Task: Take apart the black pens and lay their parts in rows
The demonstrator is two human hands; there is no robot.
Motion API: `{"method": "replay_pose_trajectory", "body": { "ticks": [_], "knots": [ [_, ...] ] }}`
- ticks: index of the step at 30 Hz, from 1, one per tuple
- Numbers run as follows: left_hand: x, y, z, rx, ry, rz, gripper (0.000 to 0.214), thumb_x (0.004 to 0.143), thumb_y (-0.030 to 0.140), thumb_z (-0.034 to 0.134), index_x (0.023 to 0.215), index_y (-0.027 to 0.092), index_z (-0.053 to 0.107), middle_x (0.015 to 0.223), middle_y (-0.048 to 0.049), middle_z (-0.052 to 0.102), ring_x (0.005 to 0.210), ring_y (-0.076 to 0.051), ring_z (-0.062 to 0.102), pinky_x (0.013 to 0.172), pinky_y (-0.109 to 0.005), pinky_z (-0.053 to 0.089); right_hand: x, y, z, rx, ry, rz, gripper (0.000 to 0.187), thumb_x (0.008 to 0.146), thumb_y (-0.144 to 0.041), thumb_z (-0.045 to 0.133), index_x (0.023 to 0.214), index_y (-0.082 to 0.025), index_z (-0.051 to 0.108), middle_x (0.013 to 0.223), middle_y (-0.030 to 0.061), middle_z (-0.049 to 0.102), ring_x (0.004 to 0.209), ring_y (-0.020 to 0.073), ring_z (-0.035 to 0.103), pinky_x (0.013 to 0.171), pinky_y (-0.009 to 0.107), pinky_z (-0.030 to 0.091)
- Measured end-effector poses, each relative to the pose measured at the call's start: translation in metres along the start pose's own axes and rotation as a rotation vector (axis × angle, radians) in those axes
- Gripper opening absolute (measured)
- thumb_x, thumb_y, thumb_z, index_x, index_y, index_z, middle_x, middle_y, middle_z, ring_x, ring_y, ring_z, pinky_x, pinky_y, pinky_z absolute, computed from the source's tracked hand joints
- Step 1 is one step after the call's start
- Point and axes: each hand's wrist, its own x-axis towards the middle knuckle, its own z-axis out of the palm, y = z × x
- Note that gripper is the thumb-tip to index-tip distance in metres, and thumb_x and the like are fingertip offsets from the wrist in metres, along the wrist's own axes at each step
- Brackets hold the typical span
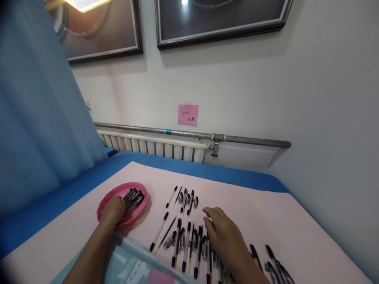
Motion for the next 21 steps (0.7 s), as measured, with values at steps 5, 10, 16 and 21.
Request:
{"method": "replay_pose_trajectory", "body": {
  "ticks": [5,10,16,21],
  "knots": [
    [0.012,-0.003,0.008,-0.012,-0.041,0.017,0.029,0.086,0.033,0.052,0.108,0.015,0.056,0.107,-0.0065,0.06,0.091,-0.018,0.06,0.078,-0.037,0.051,-0.022,0.018,0.012,-0.012,-0.017,0.066,0.027,0.082,-0.034,0.039,0.093,-0.025,0.062,0.094,0.008,0.065,0.086,0.0213,0.062,0.075,0.033,0.049],
    [0.015,-0.003,0.012,-0.013,-0.011,0.013,0.028,0.086,0.035,0.053,0.104,0.014,0.058,0.104,-0.0057,0.062,0.091,-0.017,0.06,0.079,-0.037,0.05,-0.028,0.018,0.009,0.003,-0.047,0.076,0.027,0.084,-0.033,0.039,0.094,-0.025,0.062,0.095,0.0081,0.064,0.087,0.0213,0.062,0.076,0.033,0.048],
    [-0.004,0.006,-0.008,-0.089,0.219,0.077,0.037,0.09,0.021,0.029,0.1,0.008,0.062,0.1,-0.0195,0.065,0.092,-0.031,0.063,0.074,-0.042,0.048,-0.03,0.015,0.004,0.074,-0.001,0.049,0.028,0.087,-0.03,0.038,0.099,-0.022,0.062,0.095,0.0079,0.063,0.087,0.02,0.06,0.078,0.031,0.045],
    [-0.058,0.063,-0.021,-0.44,0.28,0.464,0.034,0.087,0.032,0.034,0.104,0.016,0.058,0.101,-0.0103,0.068,0.092,-0.024,0.063,0.076,-0.032,0.048,-0.035,0.008,-0.009,0.275,0.089,0.079,0.022,0.085,-0.03,0.044,0.089,-0.022,0.064,0.086,0.0045,0.063,0.075,0.0168,0.059,0.069,0.027,0.044]
  ]
}}
